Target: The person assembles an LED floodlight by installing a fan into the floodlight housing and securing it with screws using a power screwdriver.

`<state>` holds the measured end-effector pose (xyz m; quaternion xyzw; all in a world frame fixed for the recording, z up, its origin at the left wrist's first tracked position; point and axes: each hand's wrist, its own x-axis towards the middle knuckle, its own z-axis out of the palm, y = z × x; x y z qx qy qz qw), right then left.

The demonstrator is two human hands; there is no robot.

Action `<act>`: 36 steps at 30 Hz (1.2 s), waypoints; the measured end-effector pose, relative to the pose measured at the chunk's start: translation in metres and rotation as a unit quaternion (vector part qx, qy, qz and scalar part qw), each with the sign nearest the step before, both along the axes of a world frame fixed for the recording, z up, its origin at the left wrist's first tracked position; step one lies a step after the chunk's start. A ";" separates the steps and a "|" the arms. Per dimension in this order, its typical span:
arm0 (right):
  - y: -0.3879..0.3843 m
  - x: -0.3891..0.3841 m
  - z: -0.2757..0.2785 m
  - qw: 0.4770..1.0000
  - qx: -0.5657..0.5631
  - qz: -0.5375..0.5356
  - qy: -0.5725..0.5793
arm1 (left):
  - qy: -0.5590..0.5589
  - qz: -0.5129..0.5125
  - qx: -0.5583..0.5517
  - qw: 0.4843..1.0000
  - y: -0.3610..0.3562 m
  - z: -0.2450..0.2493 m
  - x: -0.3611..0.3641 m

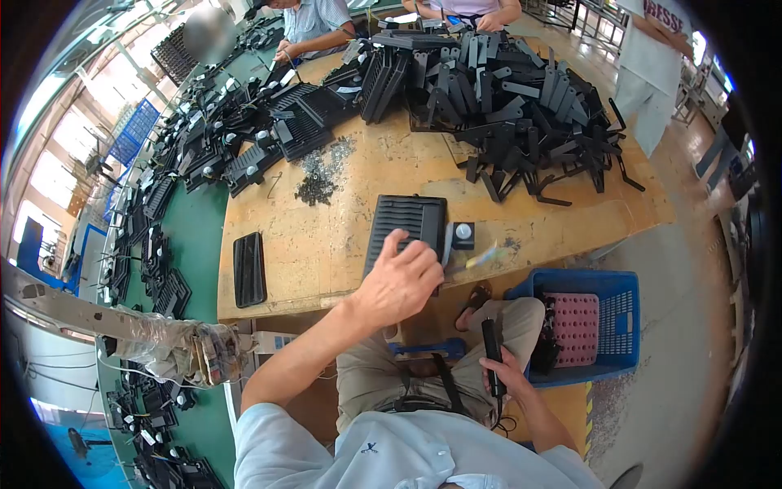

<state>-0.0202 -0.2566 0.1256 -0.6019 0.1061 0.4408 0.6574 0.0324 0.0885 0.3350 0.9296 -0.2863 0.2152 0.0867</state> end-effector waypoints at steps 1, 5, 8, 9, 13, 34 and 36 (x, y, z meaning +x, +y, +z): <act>0.000 -0.001 0.000 1.000 0.000 -0.004 0.001 | 0.014 -0.043 -0.033 0.998 0.003 -0.005 0.006; 0.001 -0.005 0.006 1.000 -0.002 -0.029 0.008 | 0.083 -0.121 -0.117 0.982 0.014 -0.025 0.029; 0.001 -0.010 0.000 0.999 -0.003 -0.042 -0.003 | 0.078 -0.069 -0.115 0.988 0.020 -0.028 0.039; 0.002 -0.010 0.000 0.999 -0.001 -0.045 -0.003 | 0.075 -0.060 -0.115 0.989 0.024 -0.027 0.046; 0.003 -0.012 -0.004 0.999 0.002 -0.054 -0.010 | 0.047 -0.035 -0.130 0.990 0.029 -0.032 0.063; -0.010 0.002 -0.010 0.999 0.041 -0.034 0.008 | 0.140 0.052 -0.117 0.982 0.003 0.049 0.187; -0.014 0.001 -0.010 0.998 0.046 -0.037 0.011 | 0.109 0.000 -0.093 0.990 -0.007 0.042 0.189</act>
